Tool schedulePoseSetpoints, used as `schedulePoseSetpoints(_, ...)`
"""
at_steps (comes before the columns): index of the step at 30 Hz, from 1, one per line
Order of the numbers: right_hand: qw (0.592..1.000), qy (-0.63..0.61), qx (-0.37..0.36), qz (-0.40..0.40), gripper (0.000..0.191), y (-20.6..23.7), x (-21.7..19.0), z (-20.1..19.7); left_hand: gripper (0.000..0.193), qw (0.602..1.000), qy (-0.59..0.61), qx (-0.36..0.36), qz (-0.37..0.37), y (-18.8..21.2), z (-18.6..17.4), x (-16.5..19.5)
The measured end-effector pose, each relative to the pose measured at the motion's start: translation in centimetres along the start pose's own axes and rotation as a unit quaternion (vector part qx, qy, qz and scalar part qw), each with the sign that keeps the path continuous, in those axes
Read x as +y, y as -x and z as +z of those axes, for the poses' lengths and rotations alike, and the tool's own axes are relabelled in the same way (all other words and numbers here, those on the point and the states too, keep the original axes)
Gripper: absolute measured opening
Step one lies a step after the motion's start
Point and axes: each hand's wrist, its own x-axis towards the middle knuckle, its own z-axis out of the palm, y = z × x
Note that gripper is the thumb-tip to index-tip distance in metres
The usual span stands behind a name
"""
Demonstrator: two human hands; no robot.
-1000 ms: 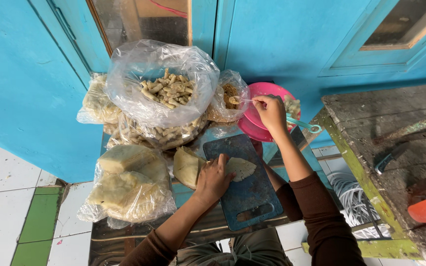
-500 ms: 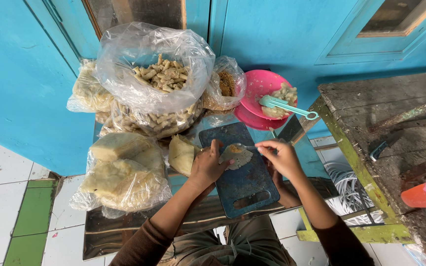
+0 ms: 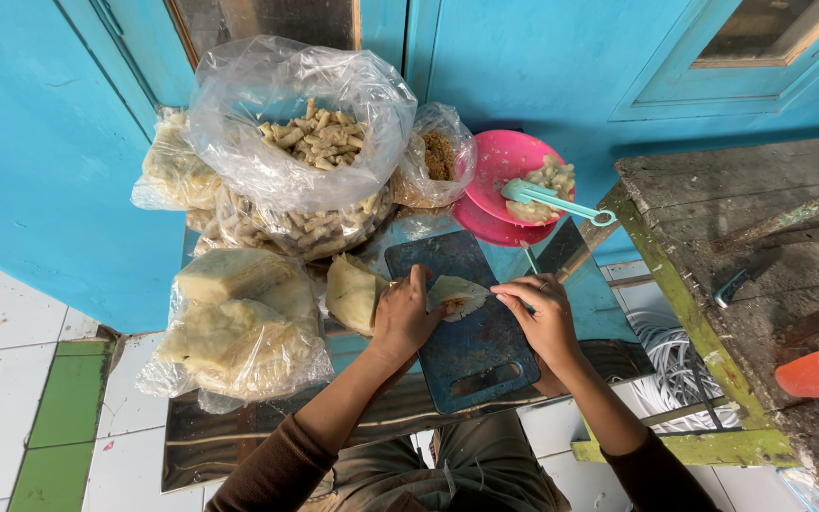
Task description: The person folds square dough wrappers with a spoonful of brown filling placed on a cutting board, pressing the edges together to seal each piece and stacking the folded pastries on the board. They repeat this with wrapper pieces taken from a plastic-wrapped block, then pick up a plastic spatula from a pink plate.
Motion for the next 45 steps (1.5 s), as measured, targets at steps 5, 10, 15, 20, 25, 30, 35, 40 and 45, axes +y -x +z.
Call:
schedulePoseSetpoints(5, 1.000, -0.013, 0.013, 0.003, 0.015, -0.4, -0.6, -0.9, 0.070, 0.998, 0.041, -0.036, -0.014, -0.1, -0.6, -0.1)
schedulePoseSetpoints(10, 0.982, -0.144, -0.062, 0.100, 0.016, -0.1, -0.3, -1.4, 0.065, 0.996, 0.066, -0.054, -0.023, -0.1, -0.8, -0.4)
schedulePoseSetpoints(15, 0.980, -0.130, -0.069, 0.131, 0.017, 0.6, 0.7, -1.0, 0.056, 0.993, 0.076, -0.076, -0.052, -0.3, -0.6, -0.7)
schedulePoseSetpoints(20, 0.973, -0.098, -0.119, 0.172, 0.019, 0.4, 2.7, -0.9, 0.047, 0.992, 0.085, -0.071, -0.065, -0.3, -0.4, -0.7)
schedulePoseSetpoints(25, 0.947, -0.253, -0.104, 0.166, 0.023, -4.3, 5.3, -0.1, 0.046, 0.993, 0.103, -0.044, -0.045, -0.2, -0.7, -0.6)
schedulePoseSetpoints(30, 0.980, -0.154, 0.040, 0.121, 0.026, -15.2, 5.6, 3.9, 0.051, 0.987, 0.140, -0.053, -0.060, -0.4, -1.8, -0.1)
schedulePoseSetpoints(35, 0.960, 0.166, 0.151, -0.169, 0.051, -16.0, 3.2, 6.0, 0.046, 0.978, 0.184, -0.081, -0.062, -0.9, -3.0, 1.0)
schedulePoseSetpoints(40, 0.973, -0.052, -0.208, 0.084, 0.033, -7.4, 3.0, 3.9, 0.041, 0.971, 0.207, -0.104, -0.049, -0.8, -3.3, 1.1)
schedulePoseSetpoints(45, 0.954, -0.001, -0.288, 0.089, 0.025, -4.3, 3.3, 3.0, 0.039, 0.970, 0.211, -0.118, 0.020, -0.7, -3.4, 0.2)
